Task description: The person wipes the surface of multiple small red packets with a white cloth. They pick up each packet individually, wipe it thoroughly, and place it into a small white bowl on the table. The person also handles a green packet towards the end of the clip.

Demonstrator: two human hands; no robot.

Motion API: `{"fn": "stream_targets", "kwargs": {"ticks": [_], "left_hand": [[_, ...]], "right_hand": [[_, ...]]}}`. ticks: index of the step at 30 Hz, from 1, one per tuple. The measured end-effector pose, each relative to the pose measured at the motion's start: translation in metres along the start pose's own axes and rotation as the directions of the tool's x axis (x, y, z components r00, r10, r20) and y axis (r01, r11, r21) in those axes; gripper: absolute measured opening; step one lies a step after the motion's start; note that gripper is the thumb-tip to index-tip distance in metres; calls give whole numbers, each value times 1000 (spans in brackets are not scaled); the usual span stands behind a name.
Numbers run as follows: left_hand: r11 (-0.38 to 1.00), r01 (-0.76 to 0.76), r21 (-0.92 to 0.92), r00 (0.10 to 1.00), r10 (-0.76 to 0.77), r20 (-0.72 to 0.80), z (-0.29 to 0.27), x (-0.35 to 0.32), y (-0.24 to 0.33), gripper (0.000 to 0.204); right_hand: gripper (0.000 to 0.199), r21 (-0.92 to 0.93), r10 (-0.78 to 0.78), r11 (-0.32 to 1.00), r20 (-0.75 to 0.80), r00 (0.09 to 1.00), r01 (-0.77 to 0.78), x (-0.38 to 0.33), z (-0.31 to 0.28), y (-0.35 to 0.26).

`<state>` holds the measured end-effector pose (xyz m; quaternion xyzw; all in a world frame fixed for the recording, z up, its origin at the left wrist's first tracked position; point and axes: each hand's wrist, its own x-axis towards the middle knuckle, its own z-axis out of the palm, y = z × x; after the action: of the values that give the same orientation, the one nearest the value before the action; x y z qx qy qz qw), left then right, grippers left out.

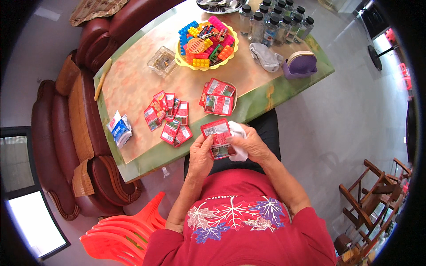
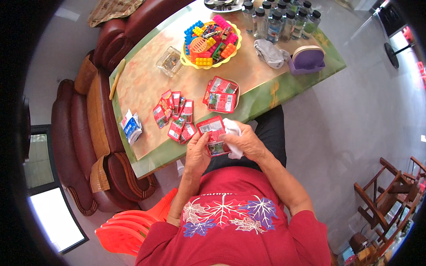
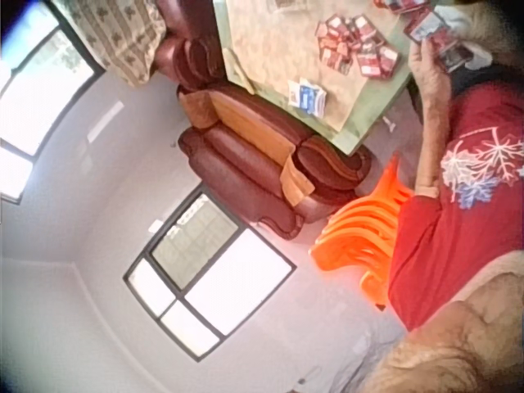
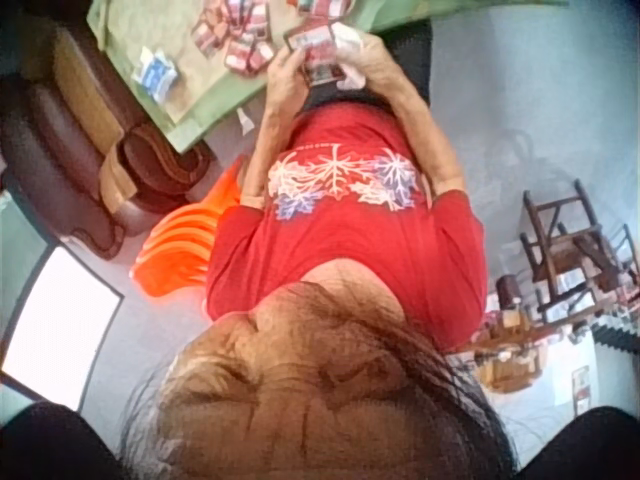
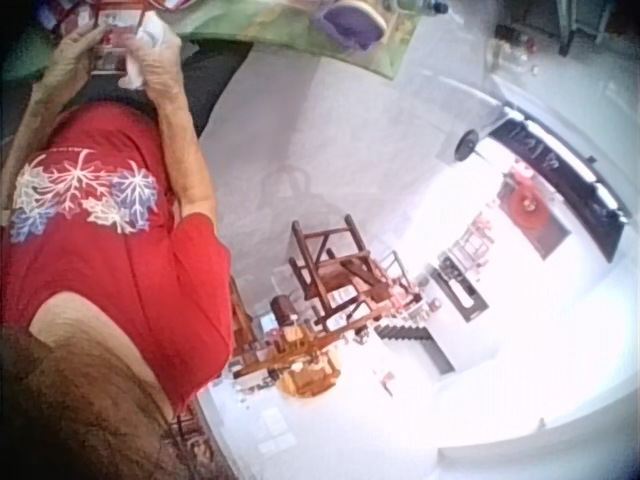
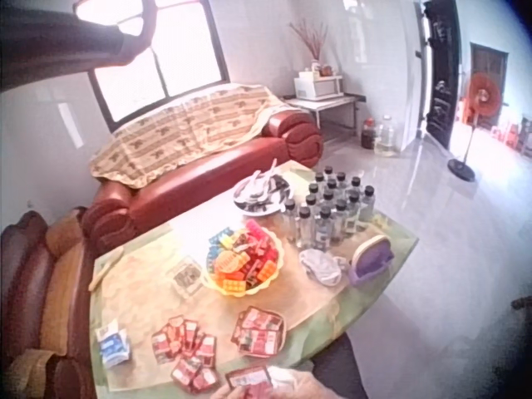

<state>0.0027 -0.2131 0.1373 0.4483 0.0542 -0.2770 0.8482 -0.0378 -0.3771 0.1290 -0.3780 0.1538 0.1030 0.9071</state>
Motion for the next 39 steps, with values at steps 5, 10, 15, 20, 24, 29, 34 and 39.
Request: {"fn": "stream_targets", "kwargs": {"ticks": [5,10,15,20,24,29,34,39], "left_hand": [[966,18,258,997,2,-78,-5,-1,0,22],[878,159,452,986,-118,-118,-30,3,-15,20],[883,295,365,942,-205,-265,-50,13,-26,22],[844,255,472,952,-133,-275,-63,43,-31,20],[587,-53,808,994,110,-15,-53,86,-21,23],[250,-218,943,975,96,200,-25,142,-12,17],[291,-228,929,966,188,178,-30,184,-28,29],[87,-203,975,963,196,183,-20,194,-28,28]], "right_hand": [[24,-219,-49,975,-13,999,45,3,-1,12],[23,-470,-46,882,-141,989,-26,-2,-16,28],[16,-108,-32,994,-285,958,1,-1,-46,39],[13,-135,-58,991,-363,930,9,-5,-77,44],[16,-136,-30,990,-411,911,-28,-12,-89,59],[19,-99,-31,995,-403,915,-10,-13,-99,67],[16,-37,-20,999,-404,915,6,-12,-99,64],[16,-5,-15,1000,-418,908,14,-10,-103,66]]}}
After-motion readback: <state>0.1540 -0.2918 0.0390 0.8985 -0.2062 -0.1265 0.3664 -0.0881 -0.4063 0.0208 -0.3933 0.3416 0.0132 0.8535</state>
